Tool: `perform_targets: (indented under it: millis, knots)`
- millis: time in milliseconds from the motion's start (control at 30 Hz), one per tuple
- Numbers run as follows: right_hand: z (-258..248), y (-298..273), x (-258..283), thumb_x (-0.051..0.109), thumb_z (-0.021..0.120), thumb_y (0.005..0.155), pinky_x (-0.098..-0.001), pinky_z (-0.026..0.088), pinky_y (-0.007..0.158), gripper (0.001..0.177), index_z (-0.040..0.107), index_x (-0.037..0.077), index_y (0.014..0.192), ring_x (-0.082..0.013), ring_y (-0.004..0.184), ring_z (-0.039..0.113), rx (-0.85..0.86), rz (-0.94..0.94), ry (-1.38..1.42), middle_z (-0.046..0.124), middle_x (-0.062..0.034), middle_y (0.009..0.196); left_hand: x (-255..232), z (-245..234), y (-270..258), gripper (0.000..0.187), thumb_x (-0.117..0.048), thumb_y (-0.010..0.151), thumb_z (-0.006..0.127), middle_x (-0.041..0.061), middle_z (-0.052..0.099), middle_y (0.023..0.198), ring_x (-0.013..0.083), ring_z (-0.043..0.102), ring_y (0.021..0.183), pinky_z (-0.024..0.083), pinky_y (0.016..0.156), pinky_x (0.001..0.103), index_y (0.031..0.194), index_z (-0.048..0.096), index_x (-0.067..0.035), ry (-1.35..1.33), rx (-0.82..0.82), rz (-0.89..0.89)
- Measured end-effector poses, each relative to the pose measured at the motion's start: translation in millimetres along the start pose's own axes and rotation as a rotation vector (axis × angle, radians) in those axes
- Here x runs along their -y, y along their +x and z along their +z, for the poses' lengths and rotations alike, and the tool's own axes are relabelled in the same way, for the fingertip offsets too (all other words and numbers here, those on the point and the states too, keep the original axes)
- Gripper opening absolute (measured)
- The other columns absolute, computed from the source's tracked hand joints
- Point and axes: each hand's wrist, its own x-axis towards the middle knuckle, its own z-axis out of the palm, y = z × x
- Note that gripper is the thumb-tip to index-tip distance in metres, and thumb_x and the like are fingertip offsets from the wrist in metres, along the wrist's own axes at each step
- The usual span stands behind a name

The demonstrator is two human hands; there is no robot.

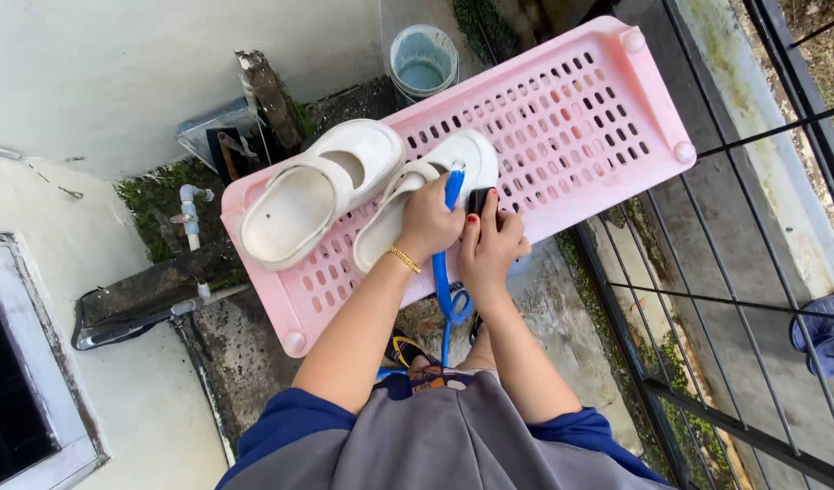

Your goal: Cleaning white shoes using a brush and water on a balcony

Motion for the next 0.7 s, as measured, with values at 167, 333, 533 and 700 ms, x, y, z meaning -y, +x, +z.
perform_targets:
  millis: [167,333,533,700]
  knots:
    - [70.1,109.2,-52.4,0.046,0.05,0.107,-0.0465,0.024,0.089,0.043,0.063,0.022,0.141,-0.0289,0.096,0.055,0.203,0.139,-0.012,0.053,-0.0091,0.1,-0.7,4.9,8.8,0.021,-0.017,0.064,0.059,0.012,0.062,0.07,0.0394,0.068,0.075,0.054,0.063,0.047,0.084,0.061,-0.014,-0.029,-0.033,0.036]
    - [35.4,171.2,-11.2,0.045,0.032,0.101,-0.0496,0.022,0.103,0.058,0.056,0.023,0.149,-0.0244,0.097,0.053,0.708,0.38,0.181,0.053,-0.0105,0.111,-42.8,-35.0,9.3,0.017,-0.004,0.073,0.049,0.002,0.042,0.058,0.0222,0.037,0.048,0.028,0.047,0.04,0.068,0.036,-0.014,-0.155,0.12,-0.028]
    - [3.5,64.2,-21.0,0.037,0.052,0.107,-0.0393,0.028,0.081,0.047,0.055,0.016,0.149,-0.0282,0.093,0.05,0.014,-0.294,-0.035,0.048,-0.0096,0.103,-13.6,-1.5,0.9,0.042,-0.02,0.068,0.06,0.017,0.068,0.082,0.0437,0.07,0.081,0.057,0.069,0.054,0.107,0.065,-0.005,0.116,-0.109,-0.023]
    - [-5.5,87.1,-11.3,0.042,0.058,0.103,-0.0421,0.028,0.082,0.043,0.064,0.018,0.138,-0.0302,0.09,0.051,-0.002,-0.512,-0.136,0.053,-0.0121,0.103,-3.5,9.1,1.6,0.035,-0.022,0.07,0.059,0.015,0.068,0.082,0.0431,0.07,0.082,0.057,0.07,0.056,0.104,0.061,-0.011,0.186,-0.141,-0.018]
